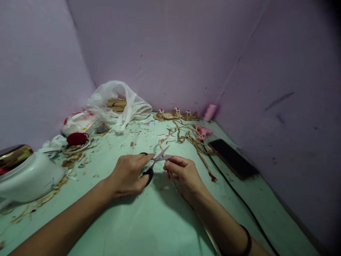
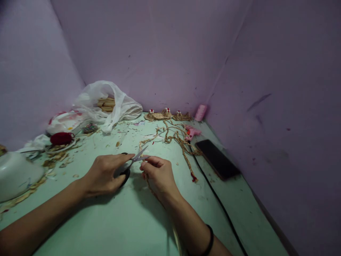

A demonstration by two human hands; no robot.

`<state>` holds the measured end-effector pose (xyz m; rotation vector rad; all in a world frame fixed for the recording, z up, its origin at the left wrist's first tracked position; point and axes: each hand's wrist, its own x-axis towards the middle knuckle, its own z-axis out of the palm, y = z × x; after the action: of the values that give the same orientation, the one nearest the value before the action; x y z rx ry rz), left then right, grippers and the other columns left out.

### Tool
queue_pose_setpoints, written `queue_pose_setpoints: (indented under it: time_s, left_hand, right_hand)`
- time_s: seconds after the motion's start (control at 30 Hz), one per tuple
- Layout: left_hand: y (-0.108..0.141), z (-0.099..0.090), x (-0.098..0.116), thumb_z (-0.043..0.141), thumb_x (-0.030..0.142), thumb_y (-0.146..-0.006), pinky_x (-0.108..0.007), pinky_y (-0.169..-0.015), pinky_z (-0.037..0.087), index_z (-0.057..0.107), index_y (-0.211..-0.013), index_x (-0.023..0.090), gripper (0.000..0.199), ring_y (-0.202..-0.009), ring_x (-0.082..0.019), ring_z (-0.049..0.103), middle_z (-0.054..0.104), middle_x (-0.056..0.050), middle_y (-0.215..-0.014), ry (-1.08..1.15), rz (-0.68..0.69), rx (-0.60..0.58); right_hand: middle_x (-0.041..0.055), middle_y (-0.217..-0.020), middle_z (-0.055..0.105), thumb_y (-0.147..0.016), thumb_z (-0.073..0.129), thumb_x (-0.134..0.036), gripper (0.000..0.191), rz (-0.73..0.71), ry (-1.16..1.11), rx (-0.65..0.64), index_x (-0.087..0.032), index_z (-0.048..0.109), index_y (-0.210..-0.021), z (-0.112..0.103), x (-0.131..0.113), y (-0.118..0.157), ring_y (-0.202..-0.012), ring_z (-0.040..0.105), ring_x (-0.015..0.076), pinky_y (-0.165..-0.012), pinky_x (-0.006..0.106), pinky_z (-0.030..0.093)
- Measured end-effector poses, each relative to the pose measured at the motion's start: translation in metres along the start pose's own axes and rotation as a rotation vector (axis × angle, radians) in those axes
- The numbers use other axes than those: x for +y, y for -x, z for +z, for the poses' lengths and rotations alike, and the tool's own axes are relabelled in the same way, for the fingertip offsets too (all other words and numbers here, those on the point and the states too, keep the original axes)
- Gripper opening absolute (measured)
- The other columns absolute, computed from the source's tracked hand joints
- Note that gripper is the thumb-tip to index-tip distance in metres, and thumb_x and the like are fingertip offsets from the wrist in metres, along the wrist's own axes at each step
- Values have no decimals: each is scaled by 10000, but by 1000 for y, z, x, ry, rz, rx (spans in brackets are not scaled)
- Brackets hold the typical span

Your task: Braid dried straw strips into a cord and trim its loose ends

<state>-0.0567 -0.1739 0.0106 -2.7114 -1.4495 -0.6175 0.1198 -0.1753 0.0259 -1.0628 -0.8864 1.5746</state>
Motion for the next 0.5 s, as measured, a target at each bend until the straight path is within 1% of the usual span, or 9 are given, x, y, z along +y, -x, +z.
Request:
queue_pose_setpoints:
  time_s: [0.1, 0.2, 0.37, 0.5]
  left_hand:
    - [0, 1, -2, 462, 217, -675, -300, -625, 432, 471, -1190, 187, 516, -696, -192, 592, 640, -47, -826, -40, 19, -1]
    - [1, 0, -2, 451, 187, -669, -276, -612, 433, 478, -1187, 189, 519, -676, -174, 591, 645, -39, -803, -24, 29, -16]
    - [0, -3, 0, 435, 135, -656, -243, -642, 445, 480, -1190, 224, 543, -729, -157, 606, 658, -24, -856, 101, 26, -51]
    - [-2, -6, 2, 418, 103, -650, -221, -650, 437, 524, -1135, 236, 514, -733, -145, 608, 664, -12, -848, 196, 18, -85]
  right_hand:
    - [-34, -451, 526, -516, 651, -179, 165, -7, 35, 2, -103, 653, -662, 1, 0, 1, -386, 417, 54, -418, 203, 325]
    - [-40, -423, 502, -520, 647, -186, 117, -6, 53, 10, -109, 637, -607, 2, 1, 2, -372, 399, 51, -404, 202, 306]
    - [-34, -441, 521, -521, 659, -197, 126, -9, 43, 5, -113, 636, -612, 1, 3, 1, -382, 418, 58, -410, 206, 315]
    - [-30, -453, 530, -521, 665, -192, 122, -24, 38, 12, -112, 643, -611, 0, 3, 1, -382, 426, 60, -406, 209, 314]
